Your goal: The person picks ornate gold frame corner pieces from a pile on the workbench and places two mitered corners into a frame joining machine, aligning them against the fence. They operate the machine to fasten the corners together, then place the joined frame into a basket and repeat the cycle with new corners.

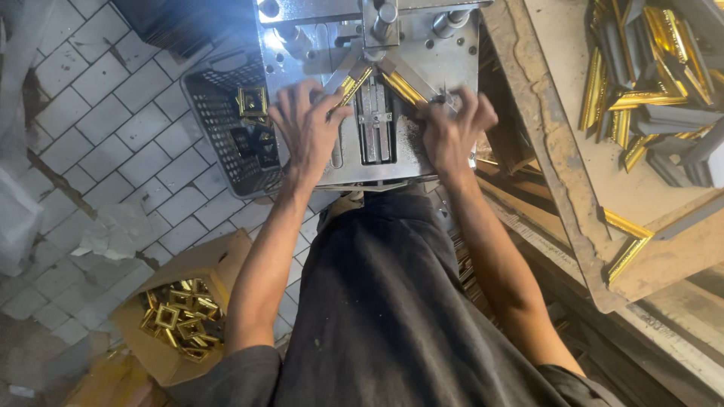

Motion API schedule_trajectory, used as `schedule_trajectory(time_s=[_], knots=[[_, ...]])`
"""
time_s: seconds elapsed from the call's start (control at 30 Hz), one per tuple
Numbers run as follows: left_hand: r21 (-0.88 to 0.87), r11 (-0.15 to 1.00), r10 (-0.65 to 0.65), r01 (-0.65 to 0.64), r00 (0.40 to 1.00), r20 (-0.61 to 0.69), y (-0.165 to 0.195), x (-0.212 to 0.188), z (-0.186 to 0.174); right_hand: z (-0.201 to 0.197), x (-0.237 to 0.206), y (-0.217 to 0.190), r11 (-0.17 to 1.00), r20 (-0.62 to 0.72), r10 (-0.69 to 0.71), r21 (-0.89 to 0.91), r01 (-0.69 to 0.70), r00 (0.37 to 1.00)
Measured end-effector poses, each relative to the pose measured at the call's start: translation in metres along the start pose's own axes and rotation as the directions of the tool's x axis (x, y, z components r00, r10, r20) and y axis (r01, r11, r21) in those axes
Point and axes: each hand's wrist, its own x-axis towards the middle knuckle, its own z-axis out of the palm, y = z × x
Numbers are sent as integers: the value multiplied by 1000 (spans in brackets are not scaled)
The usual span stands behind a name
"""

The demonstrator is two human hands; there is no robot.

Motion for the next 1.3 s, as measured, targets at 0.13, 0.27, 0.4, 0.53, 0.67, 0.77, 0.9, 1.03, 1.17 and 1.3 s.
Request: schedule_trajectory(time_s=[0.13,0.27,0.4,0.53,0.67,0.77,0.9,1.03,1.17,1.3], knots=[[-67,997,-39,39,999,0,2,7,-1,13,26,3,954,130,109,266,-140,986],[-124,989,82,-80,997,7,-6,8,0,16,23,5,951,157,98,276,-139,983],[-112,990,82,-83,997,-9,-9,13,0,18,22,5,955,173,96,260,-139,980],[-78,988,130,-131,991,-18,-5,15,-1,17,27,4,967,186,76,226,-118,980],[-114,989,92,-95,995,-32,1,9,-4,3,31,5,956,182,58,274,-107,982],[-183,976,118,-116,993,-4,8,4,-12,-12,35,4,919,163,16,386,-78,987],[-169,972,165,-164,986,-9,7,-12,-12,-30,42,6,911,142,-8,408,-51,990],[-221,971,92,-92,996,-9,-3,-22,-3,-56,42,36,947,-48,134,301,-114,990],[-292,956,-8,13,1000,18,-21,-33,15,-98,36,111,945,-115,242,-199,-262,963],[-267,964,-3,14,999,39,-31,-42,30,-122,22,167,764,4,152,-635,-115,988]])
